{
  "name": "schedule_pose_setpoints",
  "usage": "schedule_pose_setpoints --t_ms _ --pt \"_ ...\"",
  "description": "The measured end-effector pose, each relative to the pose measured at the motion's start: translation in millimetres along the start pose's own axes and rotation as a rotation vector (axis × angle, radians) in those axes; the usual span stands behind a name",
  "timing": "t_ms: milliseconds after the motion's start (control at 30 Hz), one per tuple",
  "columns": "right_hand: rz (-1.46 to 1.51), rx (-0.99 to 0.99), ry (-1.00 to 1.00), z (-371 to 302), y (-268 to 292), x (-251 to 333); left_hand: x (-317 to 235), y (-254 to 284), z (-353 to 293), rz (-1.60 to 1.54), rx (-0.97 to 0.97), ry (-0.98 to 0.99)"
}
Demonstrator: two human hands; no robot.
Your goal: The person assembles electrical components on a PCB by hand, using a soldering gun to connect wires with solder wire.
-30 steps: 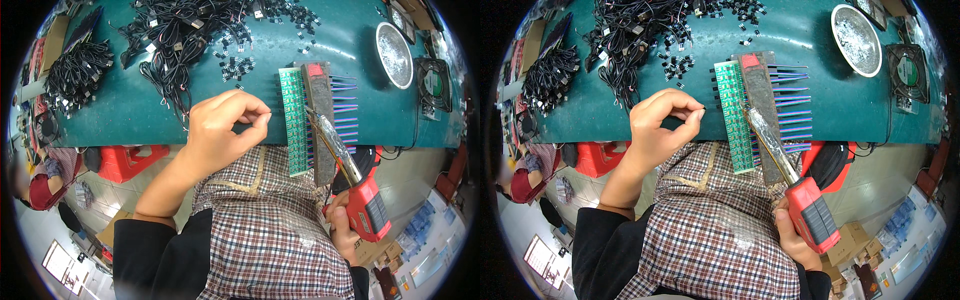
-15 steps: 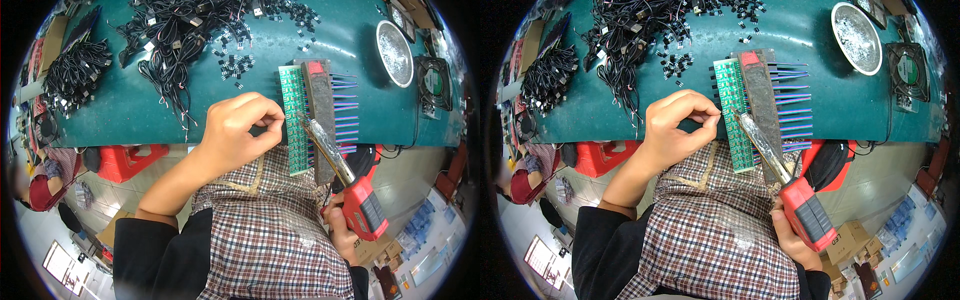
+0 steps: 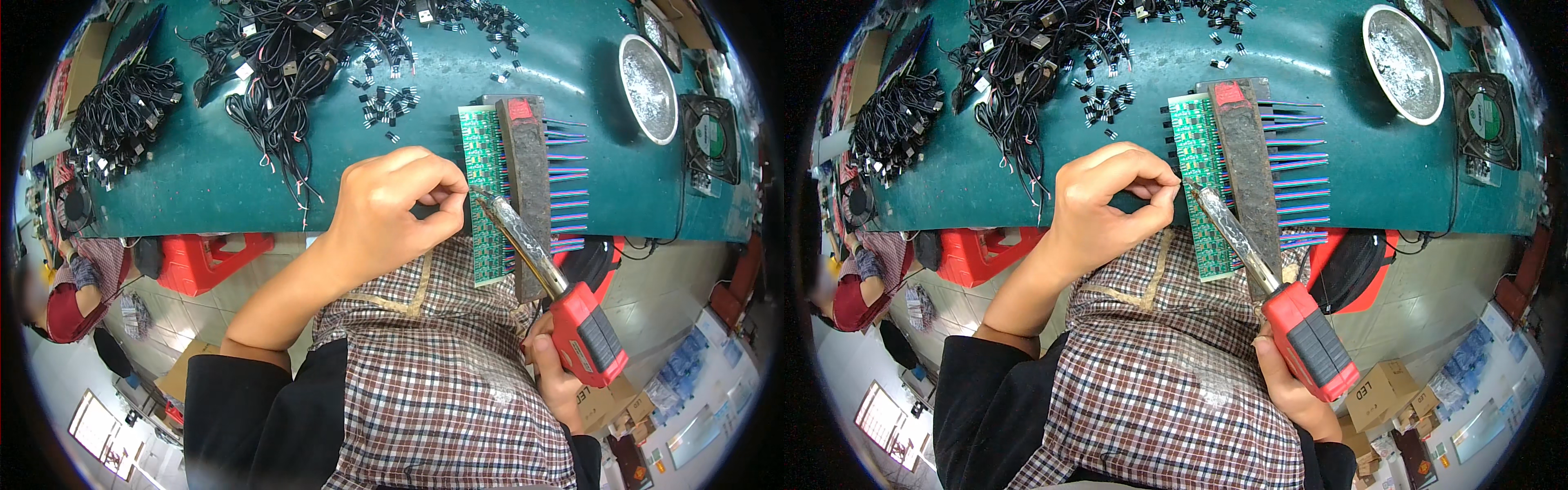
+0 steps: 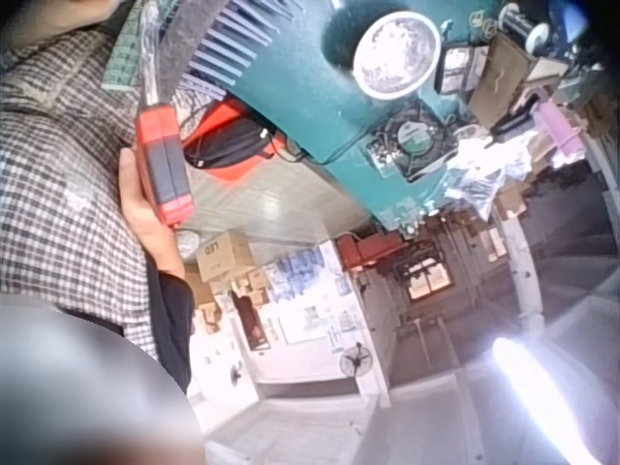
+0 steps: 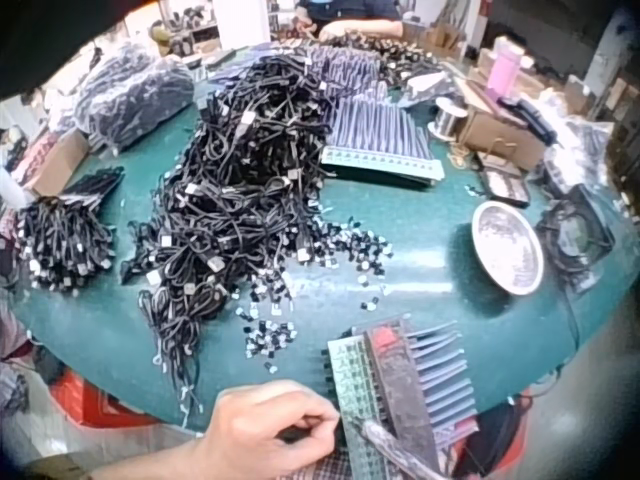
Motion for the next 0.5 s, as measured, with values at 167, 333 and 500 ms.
schedule_pose_setpoints --t_ms 167,333,500 --pt "-0.048 -0.004 -0.031 -1 2 -5 1 0 0 0.0 -0.002 0.007" --pt "0.003 -0.073 -0.083 -6 6 -1 2 -1 0 -0.015 -0.001 0.011" --pt "-0.06 0.022 0.015 -6 8 -10 1 0 1 -0.009 -0.001 0.012"
Point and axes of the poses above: each hand's wrist, its own z-axis towards the middle knuckle, its own y-axis out of the back of the hand, x = y × z, the point moved 10 cm from there along z, towards the middle knuckle, and after that the axes turned 4 degrees about z, right-handed, at the moved point
